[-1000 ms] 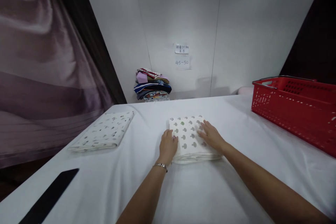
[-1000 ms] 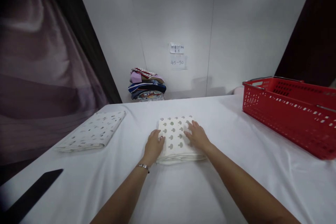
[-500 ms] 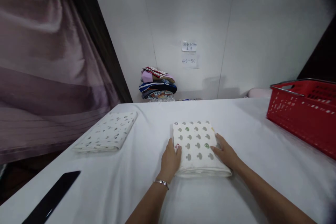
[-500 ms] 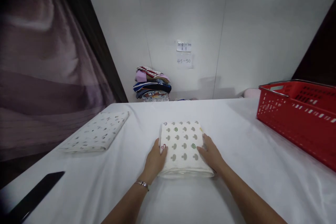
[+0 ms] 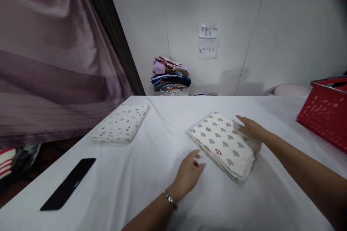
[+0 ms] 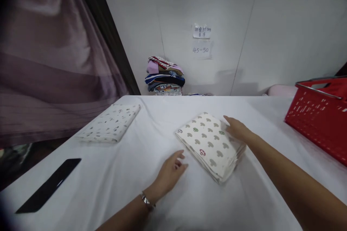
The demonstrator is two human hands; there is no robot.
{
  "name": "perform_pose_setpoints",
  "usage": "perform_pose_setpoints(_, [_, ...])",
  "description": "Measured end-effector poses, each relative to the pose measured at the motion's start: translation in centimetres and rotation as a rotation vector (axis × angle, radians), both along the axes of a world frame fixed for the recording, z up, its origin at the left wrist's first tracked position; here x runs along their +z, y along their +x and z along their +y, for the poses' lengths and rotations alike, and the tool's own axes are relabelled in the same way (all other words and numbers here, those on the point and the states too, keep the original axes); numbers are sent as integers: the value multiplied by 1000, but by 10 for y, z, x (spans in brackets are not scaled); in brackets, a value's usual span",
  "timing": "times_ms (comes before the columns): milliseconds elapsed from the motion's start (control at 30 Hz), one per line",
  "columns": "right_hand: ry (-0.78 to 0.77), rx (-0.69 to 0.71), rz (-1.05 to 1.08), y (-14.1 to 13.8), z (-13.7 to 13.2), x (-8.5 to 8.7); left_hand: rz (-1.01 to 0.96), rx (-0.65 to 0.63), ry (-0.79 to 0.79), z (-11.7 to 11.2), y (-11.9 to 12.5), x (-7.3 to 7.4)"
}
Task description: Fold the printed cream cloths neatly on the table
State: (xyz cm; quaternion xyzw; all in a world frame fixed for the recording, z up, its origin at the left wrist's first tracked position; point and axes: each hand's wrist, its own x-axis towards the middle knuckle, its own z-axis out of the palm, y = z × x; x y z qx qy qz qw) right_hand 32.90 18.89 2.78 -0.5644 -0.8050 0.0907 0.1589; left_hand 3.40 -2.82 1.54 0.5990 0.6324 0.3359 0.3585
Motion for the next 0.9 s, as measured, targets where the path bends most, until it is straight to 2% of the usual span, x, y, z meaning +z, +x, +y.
perform_pose_setpoints(100, [99,116,44,-26,-38,-2,154,125,189,28,-32,0])
perform_pose_setpoints(167, [47,208,100,-45,-76,-4,217,149,267,49,-45,-3])
perform_pose_setpoints(267, [-22,323,41,-62,-126,-7,263,128,288,75,-48,-11])
perform_pose_setpoints(333, [-44,376,-27,-64,-145,-11,259,97,272,88,-43,-16])
perform_pose_setpoints(400, [-31,410,-72,-61,-153,-18,226,67,256,97,-38,-21])
perform_pose_setpoints(533, [30,430,-123,-57,-152,-29,131,57,230,109,-37,-26])
perform_pose_setpoints(667, [55,429,-123,-60,-152,-31,86,76,238,113,-42,-25])
perform_pose_setpoints(800, [75,426,-109,-63,-159,-28,133,101,349,110,-48,-19])
perform_pose_setpoints(900, [85,427,-110,-63,-164,-27,237,116,340,105,-53,-16])
